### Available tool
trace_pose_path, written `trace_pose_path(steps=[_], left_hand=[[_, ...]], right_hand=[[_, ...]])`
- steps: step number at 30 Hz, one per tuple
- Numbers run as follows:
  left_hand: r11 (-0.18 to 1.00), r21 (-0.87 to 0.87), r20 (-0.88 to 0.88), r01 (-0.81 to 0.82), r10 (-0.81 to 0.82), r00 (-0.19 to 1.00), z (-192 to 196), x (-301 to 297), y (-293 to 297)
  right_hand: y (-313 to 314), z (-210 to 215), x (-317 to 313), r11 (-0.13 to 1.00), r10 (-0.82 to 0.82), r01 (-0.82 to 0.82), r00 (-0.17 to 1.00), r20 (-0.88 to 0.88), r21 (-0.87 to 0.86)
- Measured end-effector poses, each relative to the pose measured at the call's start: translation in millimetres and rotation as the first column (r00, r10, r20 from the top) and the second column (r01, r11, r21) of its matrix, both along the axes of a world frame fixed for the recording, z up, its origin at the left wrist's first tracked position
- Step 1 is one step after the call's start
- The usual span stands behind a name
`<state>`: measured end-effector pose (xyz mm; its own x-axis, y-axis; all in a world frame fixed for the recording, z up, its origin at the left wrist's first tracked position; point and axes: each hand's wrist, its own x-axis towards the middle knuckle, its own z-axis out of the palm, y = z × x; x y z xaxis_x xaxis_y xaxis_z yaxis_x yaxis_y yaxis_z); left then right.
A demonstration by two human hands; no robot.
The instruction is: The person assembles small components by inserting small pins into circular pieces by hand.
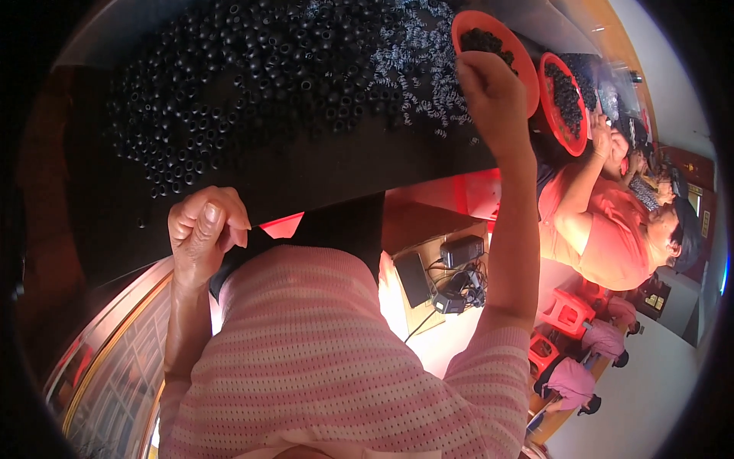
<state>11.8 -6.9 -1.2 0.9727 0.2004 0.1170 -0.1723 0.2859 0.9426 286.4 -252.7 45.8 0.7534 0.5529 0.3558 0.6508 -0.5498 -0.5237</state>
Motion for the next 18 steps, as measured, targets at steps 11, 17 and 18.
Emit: trace_pose_path(steps=[11,17,18], left_hand=[[1.0,-0.01,0.008,-0.018,0.019,1.0,2.4,-0.3,-2.3],[1.0,0.002,0.016,-0.013,0.013,1.0,1.5,-0.1,-1.6],[1.0,0.001,0.015,-0.012,0.012,1.0,1.5,-0.4,-2.0]], right_hand=[[25.1,-6.0,-22.8,0.902,0.226,-0.186,0.972,0.06,-0.39],[28.3,-3.6,-17.4,0.916,0.228,-0.193,0.972,0.063,-0.351],[30.0,-3.4,-18.6,0.916,0.228,-0.192,0.972,0.062,-0.352]])
